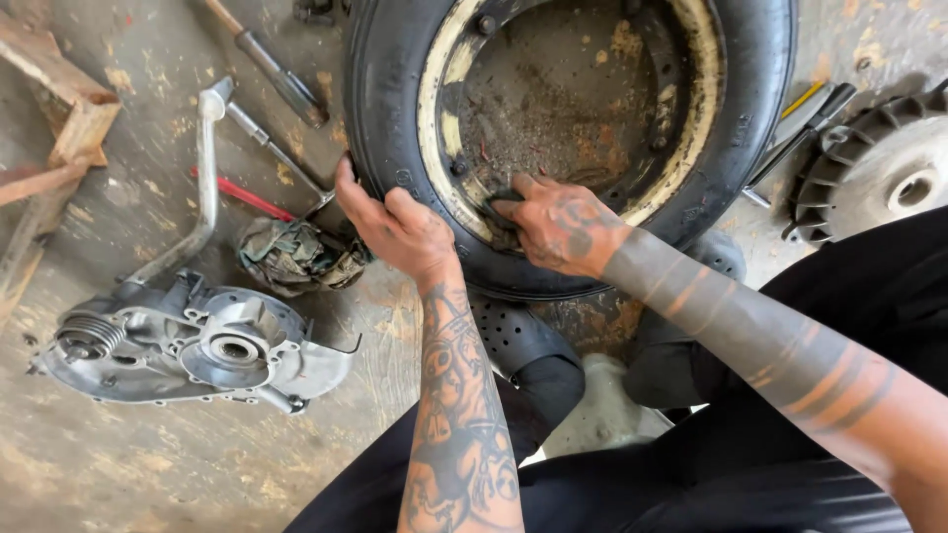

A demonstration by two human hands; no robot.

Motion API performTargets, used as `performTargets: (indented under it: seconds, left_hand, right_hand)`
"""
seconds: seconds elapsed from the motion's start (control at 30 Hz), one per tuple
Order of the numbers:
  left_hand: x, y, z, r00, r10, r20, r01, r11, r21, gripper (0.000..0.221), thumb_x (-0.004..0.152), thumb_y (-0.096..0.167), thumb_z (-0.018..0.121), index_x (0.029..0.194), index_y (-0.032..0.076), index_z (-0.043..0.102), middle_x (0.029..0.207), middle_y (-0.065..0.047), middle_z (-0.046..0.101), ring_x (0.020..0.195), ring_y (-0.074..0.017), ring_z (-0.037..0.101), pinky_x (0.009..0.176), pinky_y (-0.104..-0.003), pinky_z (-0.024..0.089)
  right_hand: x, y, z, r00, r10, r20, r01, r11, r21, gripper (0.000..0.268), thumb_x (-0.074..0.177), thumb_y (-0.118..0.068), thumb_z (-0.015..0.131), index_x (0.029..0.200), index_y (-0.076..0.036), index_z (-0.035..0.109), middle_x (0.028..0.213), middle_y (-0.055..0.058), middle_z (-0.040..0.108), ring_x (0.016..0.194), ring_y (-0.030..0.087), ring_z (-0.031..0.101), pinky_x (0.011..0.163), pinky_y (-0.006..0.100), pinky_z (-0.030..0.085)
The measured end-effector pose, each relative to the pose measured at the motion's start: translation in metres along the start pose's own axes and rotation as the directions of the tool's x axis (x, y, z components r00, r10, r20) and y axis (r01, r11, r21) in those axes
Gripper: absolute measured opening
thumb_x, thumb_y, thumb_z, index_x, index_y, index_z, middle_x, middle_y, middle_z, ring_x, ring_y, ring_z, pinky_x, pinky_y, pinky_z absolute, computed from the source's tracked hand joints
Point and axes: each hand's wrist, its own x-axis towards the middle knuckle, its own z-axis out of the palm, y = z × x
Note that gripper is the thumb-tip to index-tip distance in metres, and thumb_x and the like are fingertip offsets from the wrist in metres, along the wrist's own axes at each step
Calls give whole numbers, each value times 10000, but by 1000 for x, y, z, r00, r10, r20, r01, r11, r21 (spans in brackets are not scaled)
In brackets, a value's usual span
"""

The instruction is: Cleaning the inner rim of a motorcycle tire using a scraper tool to remove residue

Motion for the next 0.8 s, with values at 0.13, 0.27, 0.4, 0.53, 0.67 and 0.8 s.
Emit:
performTargets:
  seconds: [0.13, 0.27, 0.4, 0.53, 0.67, 0.8]
  left_hand:
    - [0, 10, -4, 999, -47, 28, 48, 997, -55, 564, 943, 174, 400, 1496, 120, 498, 1405, -175, 560, 1224, -388, 629, 1067, -523, 508]
    - [4, 7, 0, 998, -46, 41, 47, 999, -26, 561, 957, 197, 401, 1504, 105, 490, 1427, -190, 545, 1266, -399, 607, 1091, -513, 489]
    - [1, 11, -5, 998, -48, 45, 51, 998, -48, 569, 937, 178, 403, 1489, 78, 493, 1425, -221, 541, 1261, -422, 606, 1092, -544, 487]
    - [-1, 4, -2, 999, -34, 26, 36, 997, -65, 555, 948, 165, 421, 1492, 84, 492, 1425, -213, 539, 1267, -417, 609, 1103, -530, 489]
    - [-1, 9, -6, 999, -24, 34, 26, 998, -54, 561, 943, 177, 424, 1491, 91, 501, 1414, -195, 550, 1260, -396, 615, 1090, -508, 492]
    - [3, 15, -5, 999, -37, 36, 37, 999, -21, 561, 916, 153, 433, 1465, 83, 519, 1378, -191, 560, 1228, -403, 622, 1066, -511, 494]
  right_hand:
    - [-12, 9, 7, 1000, -13, 2, 14, 997, -76, 347, 779, -258, 608, 1104, -210, 718, 1115, 103, 578, 907, 348, 693, 642, 433, 603]
    - [2, 7, -6, 986, -123, -114, 135, 986, 100, 414, 816, -151, 592, 1213, -95, 693, 1122, 216, 533, 883, 462, 633, 672, 502, 602]
    - [22, -5, -3, 984, -57, -171, 102, 959, 264, 474, 830, -127, 620, 1297, -52, 648, 1163, 235, 493, 926, 520, 600, 689, 547, 595]
    - [-6, -14, -15, 1000, 4, -29, 1, 987, 160, 437, 885, -93, 564, 1307, -58, 672, 1218, 274, 537, 996, 482, 635, 765, 550, 579]
    - [-27, 4, -10, 999, 18, 40, -14, 995, -96, 336, 803, -227, 576, 1100, -251, 731, 1152, 109, 587, 964, 333, 662, 737, 460, 569]
    - [-27, 2, 3, 991, -62, -122, 51, 994, -93, 316, 804, -184, 553, 1064, -178, 733, 1132, 163, 579, 946, 368, 622, 683, 454, 538]
